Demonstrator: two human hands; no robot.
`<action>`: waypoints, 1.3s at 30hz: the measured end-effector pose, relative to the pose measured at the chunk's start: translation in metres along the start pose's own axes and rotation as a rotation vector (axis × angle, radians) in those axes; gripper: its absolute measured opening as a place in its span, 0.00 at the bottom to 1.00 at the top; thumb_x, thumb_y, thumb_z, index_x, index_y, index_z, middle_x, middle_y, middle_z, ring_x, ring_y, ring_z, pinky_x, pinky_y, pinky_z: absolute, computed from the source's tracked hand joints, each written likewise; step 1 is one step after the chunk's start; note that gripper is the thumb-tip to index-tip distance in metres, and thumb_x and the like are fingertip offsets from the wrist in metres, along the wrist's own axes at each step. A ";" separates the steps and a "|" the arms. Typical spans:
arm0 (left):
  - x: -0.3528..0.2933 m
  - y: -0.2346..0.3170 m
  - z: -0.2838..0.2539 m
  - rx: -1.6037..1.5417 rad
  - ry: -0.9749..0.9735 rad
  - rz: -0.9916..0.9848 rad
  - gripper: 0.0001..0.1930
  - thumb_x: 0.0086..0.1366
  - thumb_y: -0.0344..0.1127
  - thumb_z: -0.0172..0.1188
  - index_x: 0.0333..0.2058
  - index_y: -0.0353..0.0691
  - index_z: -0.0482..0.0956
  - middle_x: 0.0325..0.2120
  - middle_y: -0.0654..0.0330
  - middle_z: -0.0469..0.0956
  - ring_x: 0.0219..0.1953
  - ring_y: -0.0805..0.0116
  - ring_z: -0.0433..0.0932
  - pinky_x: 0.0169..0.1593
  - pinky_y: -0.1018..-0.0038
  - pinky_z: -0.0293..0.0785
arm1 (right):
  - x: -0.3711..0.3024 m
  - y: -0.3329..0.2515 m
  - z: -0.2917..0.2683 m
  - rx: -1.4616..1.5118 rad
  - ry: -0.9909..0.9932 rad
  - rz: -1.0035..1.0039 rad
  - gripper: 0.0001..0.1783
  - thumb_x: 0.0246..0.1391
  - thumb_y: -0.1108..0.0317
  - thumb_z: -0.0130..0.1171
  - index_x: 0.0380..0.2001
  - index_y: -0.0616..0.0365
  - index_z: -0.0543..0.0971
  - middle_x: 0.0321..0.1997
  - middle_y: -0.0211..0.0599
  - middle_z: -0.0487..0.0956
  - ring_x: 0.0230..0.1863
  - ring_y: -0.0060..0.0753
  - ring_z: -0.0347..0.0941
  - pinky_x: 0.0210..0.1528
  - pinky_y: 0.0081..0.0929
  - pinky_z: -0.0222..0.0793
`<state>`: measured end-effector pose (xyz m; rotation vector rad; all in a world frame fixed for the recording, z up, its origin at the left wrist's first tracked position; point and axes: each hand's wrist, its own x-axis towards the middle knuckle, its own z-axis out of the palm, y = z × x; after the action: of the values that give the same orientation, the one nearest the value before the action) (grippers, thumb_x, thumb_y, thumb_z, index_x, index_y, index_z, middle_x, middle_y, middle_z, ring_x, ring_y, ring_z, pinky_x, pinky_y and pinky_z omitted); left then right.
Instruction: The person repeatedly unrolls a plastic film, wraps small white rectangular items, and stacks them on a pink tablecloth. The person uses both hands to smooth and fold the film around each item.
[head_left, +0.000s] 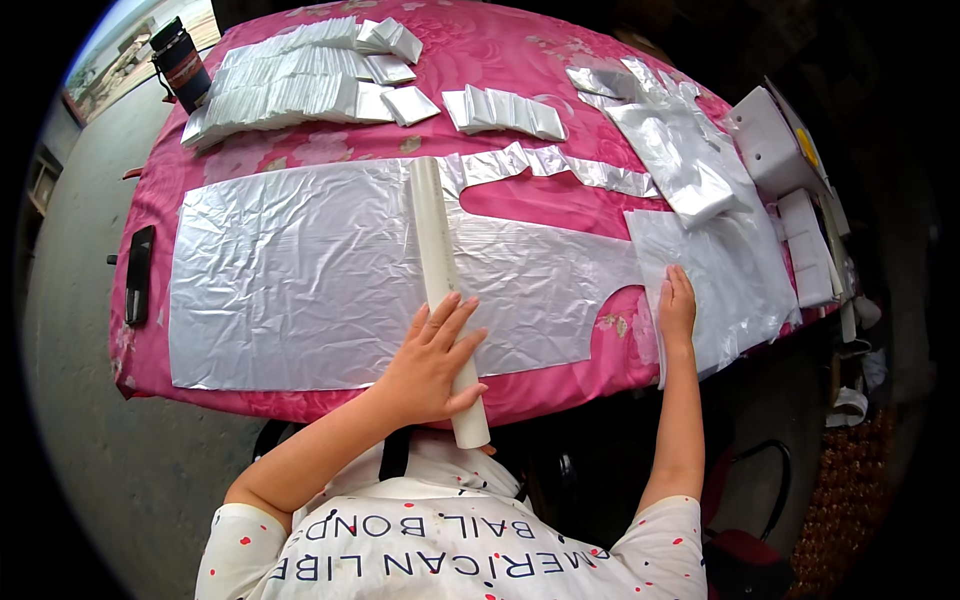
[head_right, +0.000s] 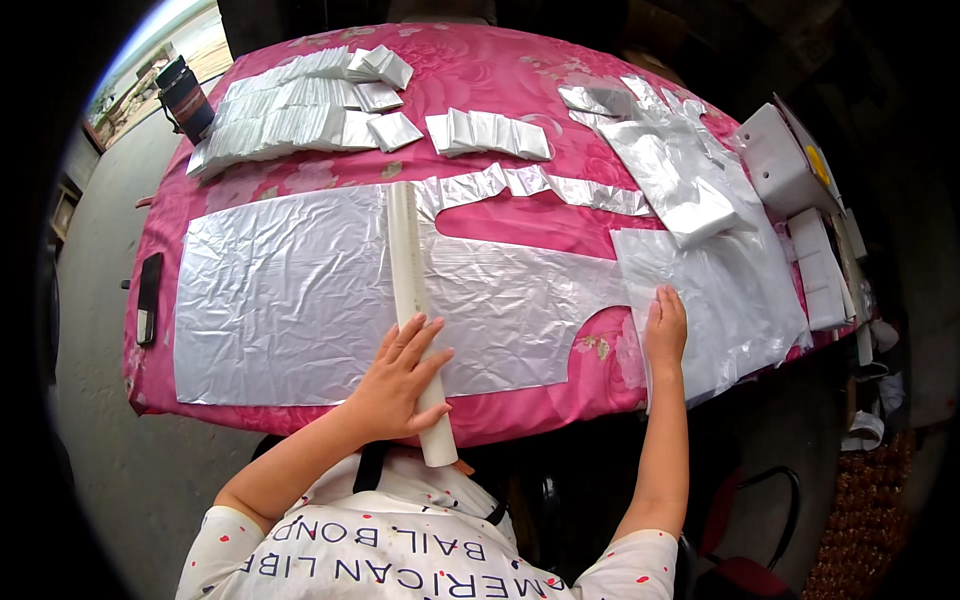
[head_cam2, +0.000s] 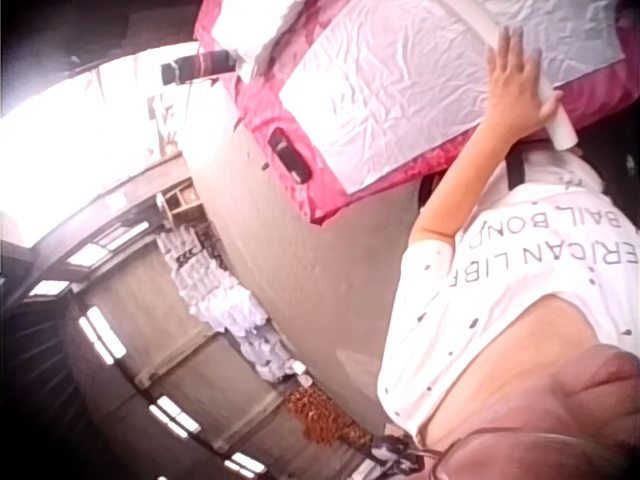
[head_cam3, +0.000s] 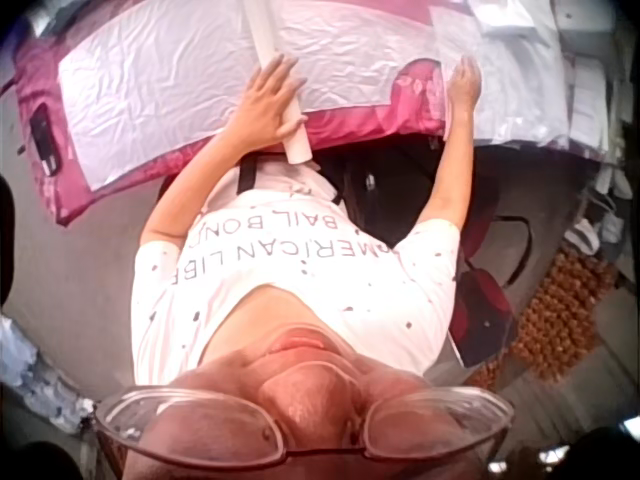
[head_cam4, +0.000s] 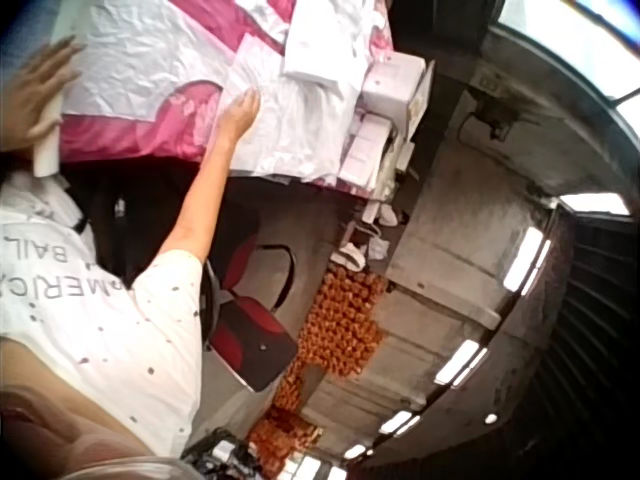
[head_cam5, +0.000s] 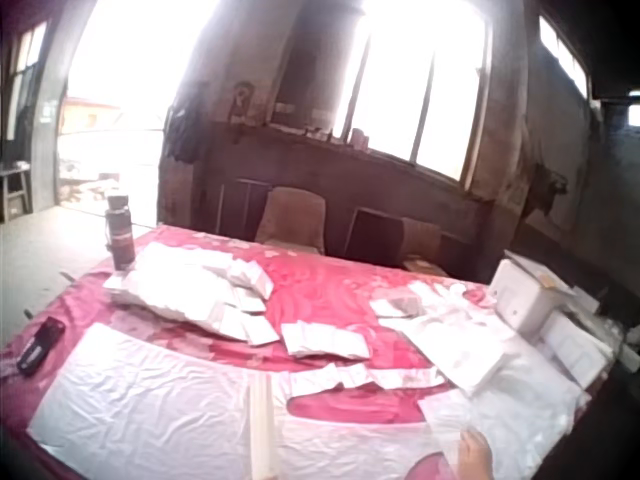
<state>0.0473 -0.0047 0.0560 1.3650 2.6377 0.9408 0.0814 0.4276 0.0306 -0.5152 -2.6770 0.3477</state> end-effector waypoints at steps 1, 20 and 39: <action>-0.001 -0.001 0.000 0.000 -0.005 0.004 0.30 0.53 0.51 0.55 0.51 0.38 0.69 0.62 0.48 0.51 0.66 0.48 0.44 0.63 0.50 0.42 | -0.001 0.003 0.000 -0.009 0.012 0.021 0.19 0.56 0.67 0.46 0.49 0.63 0.72 0.57 0.47 0.68 0.59 0.45 0.61 0.61 0.33 0.55; -0.004 0.008 -0.021 -0.643 0.078 -0.036 0.32 0.56 0.36 0.57 0.59 0.38 0.57 0.61 0.51 0.54 0.64 0.53 0.52 0.63 0.59 0.48 | -0.068 -0.229 -0.030 0.728 -0.207 -0.110 0.08 0.41 0.77 0.62 0.25 0.59 0.72 0.23 0.31 0.74 0.20 0.20 0.70 0.25 0.19 0.65; -0.214 -0.041 -0.052 -1.989 0.762 -0.672 0.20 0.57 0.22 0.47 0.07 0.45 0.63 0.58 0.48 0.60 0.62 0.56 0.58 0.59 0.63 0.62 | -0.111 -0.259 -0.002 0.931 -0.392 0.047 0.06 0.44 0.76 0.62 0.27 0.62 0.76 0.26 0.30 0.78 0.25 0.19 0.73 0.27 0.18 0.68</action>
<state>0.1346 -0.2088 0.0253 -0.3953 0.7126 2.6603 0.0985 0.1503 0.0761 -0.2165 -2.4451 1.7250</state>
